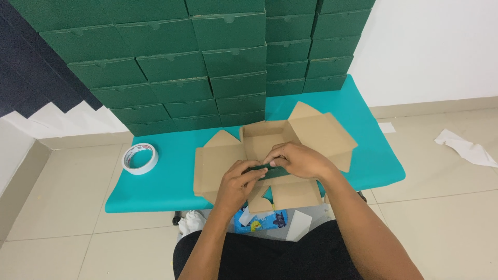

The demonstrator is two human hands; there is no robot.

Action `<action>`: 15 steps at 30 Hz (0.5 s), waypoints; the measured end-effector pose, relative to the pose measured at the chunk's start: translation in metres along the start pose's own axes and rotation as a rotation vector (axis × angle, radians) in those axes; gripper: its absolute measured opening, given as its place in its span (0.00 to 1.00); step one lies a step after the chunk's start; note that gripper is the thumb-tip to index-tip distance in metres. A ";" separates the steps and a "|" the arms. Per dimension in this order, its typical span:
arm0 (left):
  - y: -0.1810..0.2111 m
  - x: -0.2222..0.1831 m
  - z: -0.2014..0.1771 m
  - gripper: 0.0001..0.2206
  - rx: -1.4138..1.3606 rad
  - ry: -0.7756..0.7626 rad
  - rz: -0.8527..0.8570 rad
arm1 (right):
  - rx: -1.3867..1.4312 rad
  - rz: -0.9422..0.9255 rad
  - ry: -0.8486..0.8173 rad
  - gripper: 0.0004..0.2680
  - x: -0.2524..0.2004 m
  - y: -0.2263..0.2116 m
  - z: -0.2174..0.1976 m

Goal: Folding and assembling small green cardboard boxes from flat templates.

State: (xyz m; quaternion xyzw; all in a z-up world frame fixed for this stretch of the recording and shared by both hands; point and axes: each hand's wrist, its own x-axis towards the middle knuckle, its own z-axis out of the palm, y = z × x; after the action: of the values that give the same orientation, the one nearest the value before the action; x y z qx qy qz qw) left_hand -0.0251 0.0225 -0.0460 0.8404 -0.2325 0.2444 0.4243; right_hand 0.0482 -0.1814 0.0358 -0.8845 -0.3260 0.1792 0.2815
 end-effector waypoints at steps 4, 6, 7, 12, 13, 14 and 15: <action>-0.010 -0.005 0.001 0.06 0.160 0.053 0.036 | 0.020 -0.022 0.048 0.10 -0.016 -0.019 -0.005; -0.012 -0.006 -0.004 0.06 0.255 0.080 0.030 | -0.094 -0.051 0.073 0.13 -0.034 -0.032 -0.018; -0.011 -0.006 -0.006 0.06 0.254 0.078 0.029 | -0.093 -0.049 0.072 0.13 -0.037 -0.028 -0.017; -0.003 -0.003 -0.004 0.07 0.217 0.004 -0.038 | -0.240 0.018 0.213 0.08 -0.045 0.003 -0.005; -0.003 -0.003 -0.003 0.07 0.218 0.005 -0.038 | -0.240 0.017 0.213 0.08 -0.046 0.011 -0.001; -0.004 -0.003 -0.003 0.07 0.252 -0.020 -0.076 | -0.219 0.003 0.262 0.08 -0.048 0.018 0.002; -0.004 -0.002 -0.003 0.08 0.287 -0.045 -0.114 | -0.198 -0.013 0.312 0.08 -0.049 0.026 0.005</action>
State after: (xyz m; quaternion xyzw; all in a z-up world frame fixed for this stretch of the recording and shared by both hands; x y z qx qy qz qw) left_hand -0.0243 0.0275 -0.0484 0.9094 -0.1566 0.2318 0.3078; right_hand 0.0226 -0.2289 0.0230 -0.9229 -0.3001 0.0053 0.2412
